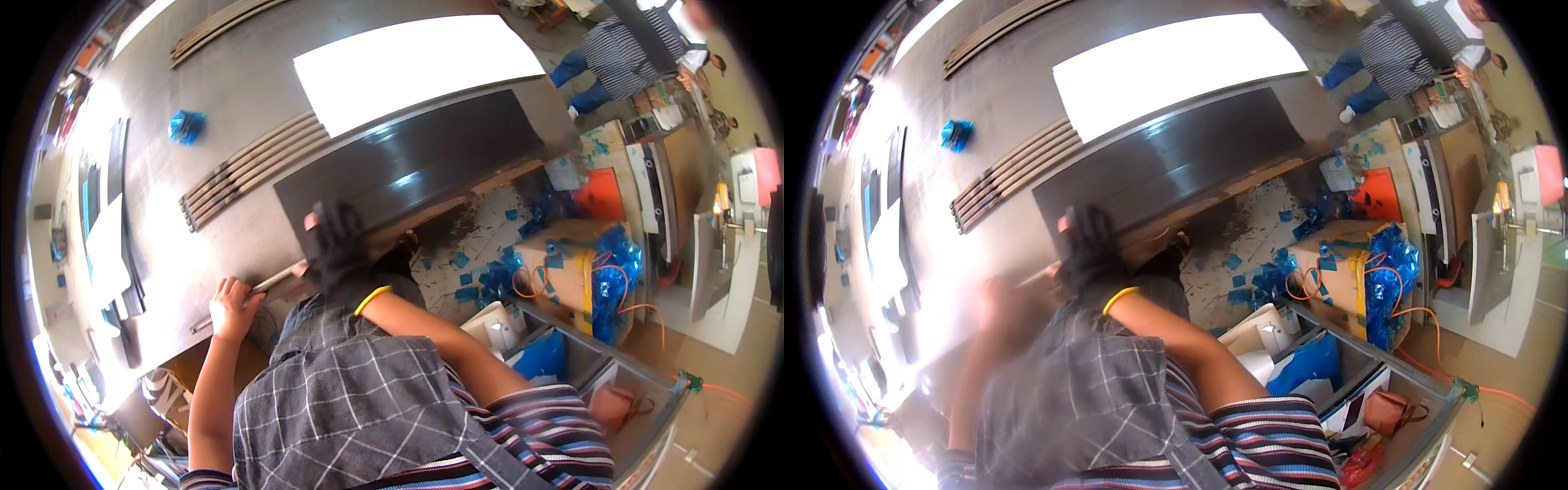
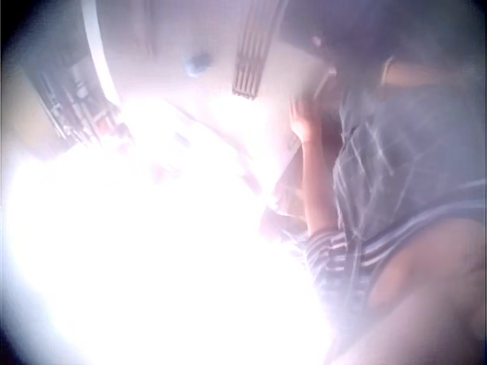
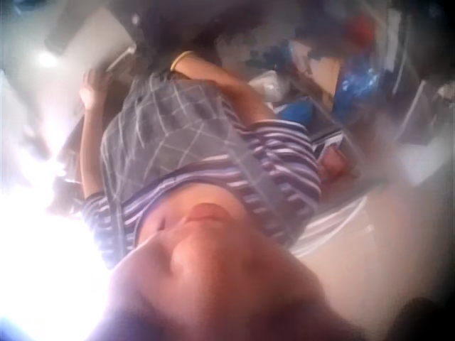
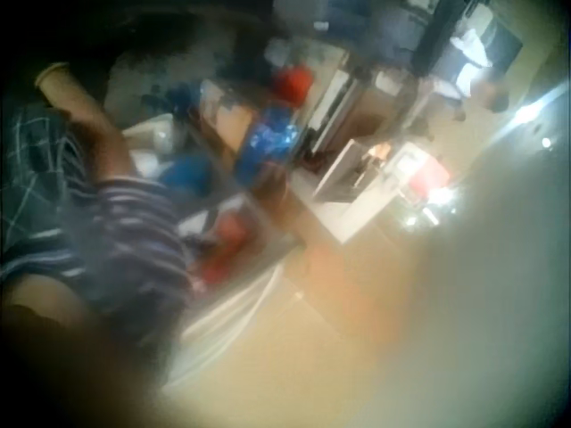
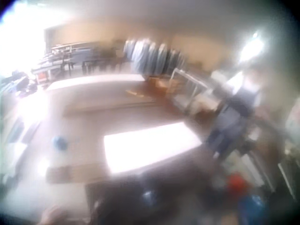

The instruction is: The person repeatedly peels white paper sheets from a dark rectangular panel on a workbench using both hands. The person also briefly picks up and discards a roll of paper and puts on a glove before resuming the peeling task.

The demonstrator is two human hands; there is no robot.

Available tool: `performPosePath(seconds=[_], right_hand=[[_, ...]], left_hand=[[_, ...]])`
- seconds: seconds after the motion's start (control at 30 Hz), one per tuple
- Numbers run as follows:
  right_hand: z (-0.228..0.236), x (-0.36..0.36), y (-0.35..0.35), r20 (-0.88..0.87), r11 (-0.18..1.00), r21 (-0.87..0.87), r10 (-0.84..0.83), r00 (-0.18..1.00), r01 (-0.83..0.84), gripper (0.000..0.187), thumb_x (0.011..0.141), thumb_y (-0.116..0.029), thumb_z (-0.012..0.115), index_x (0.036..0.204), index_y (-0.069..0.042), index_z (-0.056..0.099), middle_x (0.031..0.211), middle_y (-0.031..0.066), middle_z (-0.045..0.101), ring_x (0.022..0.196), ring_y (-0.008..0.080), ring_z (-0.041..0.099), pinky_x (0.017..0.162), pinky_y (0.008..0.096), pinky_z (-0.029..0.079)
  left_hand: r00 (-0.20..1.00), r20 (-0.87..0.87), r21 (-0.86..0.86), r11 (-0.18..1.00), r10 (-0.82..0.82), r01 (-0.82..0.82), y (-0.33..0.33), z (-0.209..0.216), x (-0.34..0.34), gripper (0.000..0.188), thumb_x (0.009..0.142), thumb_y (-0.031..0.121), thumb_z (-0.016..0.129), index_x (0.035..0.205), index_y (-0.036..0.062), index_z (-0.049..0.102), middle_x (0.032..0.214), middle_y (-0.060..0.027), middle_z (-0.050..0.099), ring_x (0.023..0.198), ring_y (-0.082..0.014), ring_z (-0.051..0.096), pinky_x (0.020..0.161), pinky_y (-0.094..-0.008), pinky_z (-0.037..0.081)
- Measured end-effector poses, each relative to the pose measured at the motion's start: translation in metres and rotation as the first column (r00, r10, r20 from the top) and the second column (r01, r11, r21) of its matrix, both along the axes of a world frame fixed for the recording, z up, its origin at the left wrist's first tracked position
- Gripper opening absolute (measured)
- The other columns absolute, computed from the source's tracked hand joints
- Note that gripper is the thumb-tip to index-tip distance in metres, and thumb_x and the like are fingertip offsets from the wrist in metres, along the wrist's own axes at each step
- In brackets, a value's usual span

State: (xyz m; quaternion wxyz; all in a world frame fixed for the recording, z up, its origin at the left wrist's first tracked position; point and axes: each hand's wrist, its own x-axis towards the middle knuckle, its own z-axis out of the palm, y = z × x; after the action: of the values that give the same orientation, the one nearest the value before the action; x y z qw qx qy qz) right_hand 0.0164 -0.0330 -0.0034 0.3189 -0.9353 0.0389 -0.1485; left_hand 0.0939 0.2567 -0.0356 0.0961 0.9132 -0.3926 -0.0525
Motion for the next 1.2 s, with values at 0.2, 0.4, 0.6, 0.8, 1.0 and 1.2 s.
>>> performPosePath(seconds=[0.2,0.4,0.6,0.8,1.0,1.2], right_hand=[[-0.039,-0.032,-0.203,0.024,0.773,-0.411,-0.521,0.853,0.484,0.074,0.08,-0.041,0.065,0.136,-0.002,0.038,0.149,0.0268,0.031,0.143,0.0424,0.022,0.117,0.0558,0.018],[-0.049,-0.055,-0.403,-0.039,0.603,-0.593,-0.683,0.729,0.533,0.066,0.094,-0.05,0.044,0.13,0.005,0.048,0.141,0.0222,0.043,0.131,0.0367,0.039,0.112,0.0493,0.026],[-0.05,-0.048,-0.372,0.041,0.582,-0.71,-0.529,0.848,0.397,0.066,0.093,-0.051,0.045,0.131,0.003,0.045,0.142,0.0236,0.041,0.136,0.0385,0.033,0.115,0.0537,0.018],[-0.007,-0.024,-0.158,0.024,0.928,-0.295,-0.229,0.973,0.226,0.068,0.07,-0.041,0.073,0.12,-0.004,0.046,0.123,0.0209,0.047,0.128,0.0423,0.039,0.113,0.0592,0.019],[-0.026,-0.005,0.05,0.027,0.989,-0.006,0.149,0.988,-0.149,0.082,0.078,-0.058,0.061,0.129,0.004,0.047,0.141,0.0276,0.038,0.136,0.0467,0.029,0.113,0.0587,0.021],[-0.007,-0.005,0.013,0.138,0.994,0.101,0.025,0.99,-0.039,0.07,0.064,-0.029,0.08,0.12,-0.003,0.047,0.133,0.024,0.039,0.126,0.0454,0.034,0.109,0.0549,0.027]], left_hand=[[0.977,-0.153,-0.045,0.987,0.149,-0.157,-0.027,0.036,-0.003,0.03,0.067,0.021,0.079,0.077,0.0046,0.056,0.081,-0.0109,0.056,0.081,-0.0338,0.057,0.066,-0.0443,0.047],[0.966,-0.175,0.037,0.982,0.189,-0.185,-0.024,0.036,0.001,0.029,0.067,0.019,0.078,0.077,0.0041,0.055,0.082,-0.0123,0.056,0.083,-0.0348,0.056,0.068,-0.0452,0.046],[0.988,-0.035,0.105,0.984,0.152,-0.147,-0.021,0.033,-0.008,0.029,0.067,0.017,0.078,0.077,0.0035,0.055,0.082,-0.0126,0.056,0.084,-0.0349,0.057,0.069,-0.045,0.046],[0.984,-0.079,0.113,0.983,0.157,-0.148,-0.007,0.013,-0.009,0.029,0.067,0.019,0.079,0.077,0.0038,0.055,0.079,-0.0121,0.057,0.083,-0.0343,0.057,0.069,-0.044,0.047],[0.987,-0.143,0.087,0.994,0.074,-0.062,-0.012,0.007,0.004,0.028,0.068,0.019,0.079,0.076,0.0044,0.056,0.08,-0.0116,0.058,0.081,-0.0342,0.057,0.068,-0.0436,0.047],[0.999,-0.05,0.067,0.998,-0.003,0.006,-0.005,0.002,-0.001,0.022,0.073,0.019,0.076,0.078,0.0063,0.06,0.081,-0.0099,0.058,0.08,-0.0326,0.058,0.065,-0.0437,0.048]])
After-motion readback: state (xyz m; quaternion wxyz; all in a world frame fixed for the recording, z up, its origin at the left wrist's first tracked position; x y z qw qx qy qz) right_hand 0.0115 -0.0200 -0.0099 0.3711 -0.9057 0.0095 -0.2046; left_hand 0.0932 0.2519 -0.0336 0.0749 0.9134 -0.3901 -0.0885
